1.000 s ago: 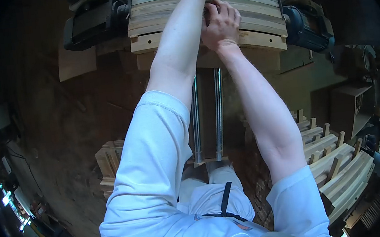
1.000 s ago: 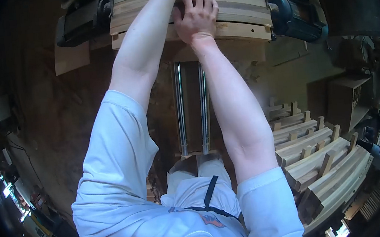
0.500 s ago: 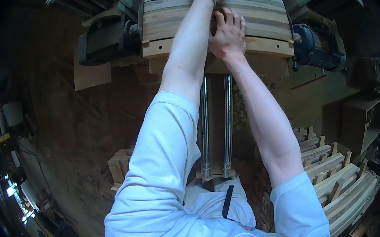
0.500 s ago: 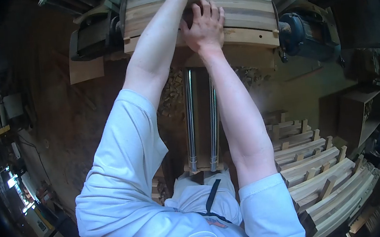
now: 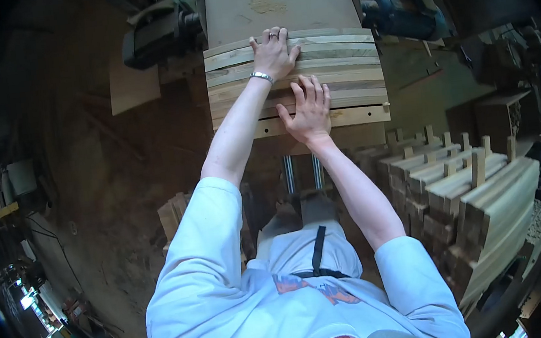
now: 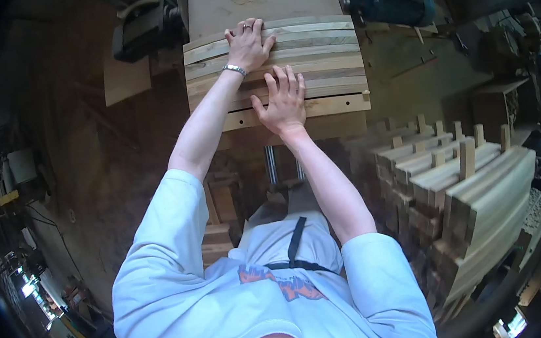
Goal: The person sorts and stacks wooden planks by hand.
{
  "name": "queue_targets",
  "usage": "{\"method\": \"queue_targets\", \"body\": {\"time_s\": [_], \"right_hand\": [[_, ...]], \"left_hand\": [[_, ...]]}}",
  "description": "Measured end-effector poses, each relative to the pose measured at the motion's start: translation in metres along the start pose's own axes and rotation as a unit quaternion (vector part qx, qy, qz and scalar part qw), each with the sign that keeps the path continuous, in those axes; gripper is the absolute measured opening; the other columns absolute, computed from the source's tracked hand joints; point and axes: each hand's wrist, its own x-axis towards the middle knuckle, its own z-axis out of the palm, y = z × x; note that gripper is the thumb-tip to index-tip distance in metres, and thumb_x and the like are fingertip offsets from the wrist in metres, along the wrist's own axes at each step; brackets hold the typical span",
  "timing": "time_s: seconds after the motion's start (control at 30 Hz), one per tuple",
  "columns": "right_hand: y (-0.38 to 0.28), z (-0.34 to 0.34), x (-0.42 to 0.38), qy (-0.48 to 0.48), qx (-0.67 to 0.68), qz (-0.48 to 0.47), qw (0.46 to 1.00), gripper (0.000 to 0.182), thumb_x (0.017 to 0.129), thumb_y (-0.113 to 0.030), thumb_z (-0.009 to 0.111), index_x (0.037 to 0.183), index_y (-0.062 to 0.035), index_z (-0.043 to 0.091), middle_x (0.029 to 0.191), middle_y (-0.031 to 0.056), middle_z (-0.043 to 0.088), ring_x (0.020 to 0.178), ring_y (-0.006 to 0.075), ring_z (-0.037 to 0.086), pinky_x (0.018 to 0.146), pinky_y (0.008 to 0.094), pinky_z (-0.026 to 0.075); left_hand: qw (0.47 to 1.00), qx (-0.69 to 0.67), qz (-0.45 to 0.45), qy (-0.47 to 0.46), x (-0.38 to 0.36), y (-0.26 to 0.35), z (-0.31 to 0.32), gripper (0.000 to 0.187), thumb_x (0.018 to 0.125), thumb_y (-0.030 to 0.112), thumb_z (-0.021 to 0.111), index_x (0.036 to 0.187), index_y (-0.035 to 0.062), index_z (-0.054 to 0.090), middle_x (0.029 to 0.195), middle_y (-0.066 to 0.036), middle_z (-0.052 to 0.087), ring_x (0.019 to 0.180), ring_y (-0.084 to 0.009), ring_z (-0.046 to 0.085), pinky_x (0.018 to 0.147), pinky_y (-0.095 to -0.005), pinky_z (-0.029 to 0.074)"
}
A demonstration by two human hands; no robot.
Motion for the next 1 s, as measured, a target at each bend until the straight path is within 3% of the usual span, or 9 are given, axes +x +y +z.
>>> {"method": "queue_targets", "body": {"time_s": [0.27, 0.37, 0.43, 0.6, 0.67, 0.8, 0.87, 0.9, 1.0], "right_hand": [[0.009, -0.066, -0.121, -0.049, 0.072, -0.040, 0.995, 0.053, 0.078, -0.043, 0.070, 0.116, -0.0080, 0.059, 0.125, 0.0119, 0.053, 0.123, 0.0320, 0.045, 0.103, 0.0487, 0.032], [0.076, -0.119, -0.104, 0.049, -0.089, 0.189, 0.977, 0.052, 0.080, -0.045, 0.068, 0.112, -0.0030, 0.063, 0.120, 0.0175, 0.058, 0.117, 0.0303, 0.051, 0.100, 0.0484, 0.036], [0.148, -0.127, -0.099, -0.080, -0.041, 0.313, 0.945, 0.065, 0.086, -0.054, 0.058, 0.120, 0.0020, 0.062, 0.116, 0.0229, 0.063, 0.110, 0.0374, 0.060, 0.098, 0.0460, 0.043], [0.133, -0.147, -0.071, -0.197, 0.015, 0.372, 0.907, 0.076, 0.090, -0.065, 0.045, 0.115, 0.0048, 0.065, 0.113, 0.0270, 0.065, 0.112, 0.0359, 0.061, 0.098, 0.0427, 0.045], [0.143, -0.146, -0.062, -0.138, 0.174, 0.372, 0.901, 0.076, 0.089, -0.065, 0.047, 0.113, 0.0053, 0.066, 0.110, 0.0261, 0.066, 0.111, 0.0357, 0.061, 0.096, 0.0411, 0.046], [0.120, -0.130, -0.104, 0.088, 0.105, 0.206, 0.969, 0.049, 0.087, -0.041, 0.068, 0.113, 0.0007, 0.064, 0.100, 0.0193, 0.068, 0.094, 0.0309, 0.066, 0.085, 0.0376, 0.051], [0.061, -0.158, -0.133, 0.032, 0.326, 0.278, 0.903, 0.034, 0.087, -0.028, 0.072, 0.104, -0.0001, 0.064, 0.094, 0.0122, 0.067, 0.085, 0.0218, 0.065, 0.079, 0.0329, 0.052], [0.051, -0.134, -0.159, 0.032, 0.531, 0.273, 0.801, 0.030, 0.087, -0.022, 0.072, 0.106, -0.0013, 0.063, 0.096, 0.0082, 0.067, 0.085, 0.0142, 0.063, 0.078, 0.0286, 0.052], [0.007, -0.119, -0.198, -0.133, 0.616, 0.339, 0.698, 0.045, 0.085, -0.021, 0.074, 0.121, -0.0003, 0.058, 0.103, 0.0055, 0.066, 0.097, 0.0152, 0.062, 0.087, 0.0305, 0.050]], "left_hand": [[0.995, -0.014, 0.080, -0.050, -0.141, 0.054, -0.046, 0.073, 0.082, 0.067, 0.054, 0.141, 0.0250, 0.044, 0.130, -0.010, 0.045, 0.126, -0.0270, 0.037, 0.106, -0.0580, 0.020], [0.992, -0.025, 0.080, -0.093, -0.180, 0.071, -0.068, 0.078, 0.079, 0.075, 0.053, 0.140, 0.0277, 0.048, 0.129, -0.012, 0.045, 0.123, -0.0263, 0.038, 0.104, -0.0529, 0.021], [0.991, -0.032, 0.082, -0.104, -0.197, 0.080, -0.076, 0.078, 0.079, 0.075, 0.054, 0.140, 0.0265, 0.049, 0.129, -0.012, 0.045, 0.122, -0.0251, 0.038, 0.103, -0.0487, 0.020], [0.993, -0.047, 0.053, -0.091, -0.215, 0.080, -0.075, 0.079, 0.077, 0.075, 0.056, 0.136, 0.0237, 0.053, 0.124, -0.012, 0.046, 0.121, -0.0247, 0.038, 0.103, -0.0462, 0.019], [0.995, -0.033, 0.043, -0.083, -0.214, 0.077, -0.078, 0.089, 0.071, 0.074, 0.064, 0.141, 0.0210, 0.047, 0.127, -0.014, 0.044, 0.122, -0.0269, 0.037, 0.103, -0.0474, 0.020], [0.975, 0.015, 0.124, -0.185, -0.191, 0.065, -0.099, 0.121, 0.053, 0.059, 0.079, 0.151, 0.0139, 0.023, 0.131, -0.023, 0.041, 0.124, -0.0350, 0.036, 0.103, -0.0543, 0.025], [0.955, -0.014, 0.095, -0.281, -0.183, 0.066, -0.101, 0.124, 0.049, 0.048, 0.081, 0.151, 0.0130, 0.021, 0.132, -0.023, 0.041, 0.125, -0.0366, 0.036, 0.101, -0.0539, 0.030], [0.951, -0.068, 0.078, -0.290, -0.177, 0.067, -0.106, 0.123, 0.047, 0.041, 0.081, 0.151, 0.0119, 0.022, 0.131, -0.024, 0.042, 0.126, -0.0377, 0.037, 0.101, -0.0536, 0.032], [0.947, -0.131, 0.083, -0.280, -0.165, 0.089, -0.141, 0.121, 0.047, 0.037, 0.080, 0.149, 0.0091, 0.024, 0.131, -0.023, 0.042, 0.126, -0.0377, 0.040, 0.100, -0.0530, 0.033]]}}
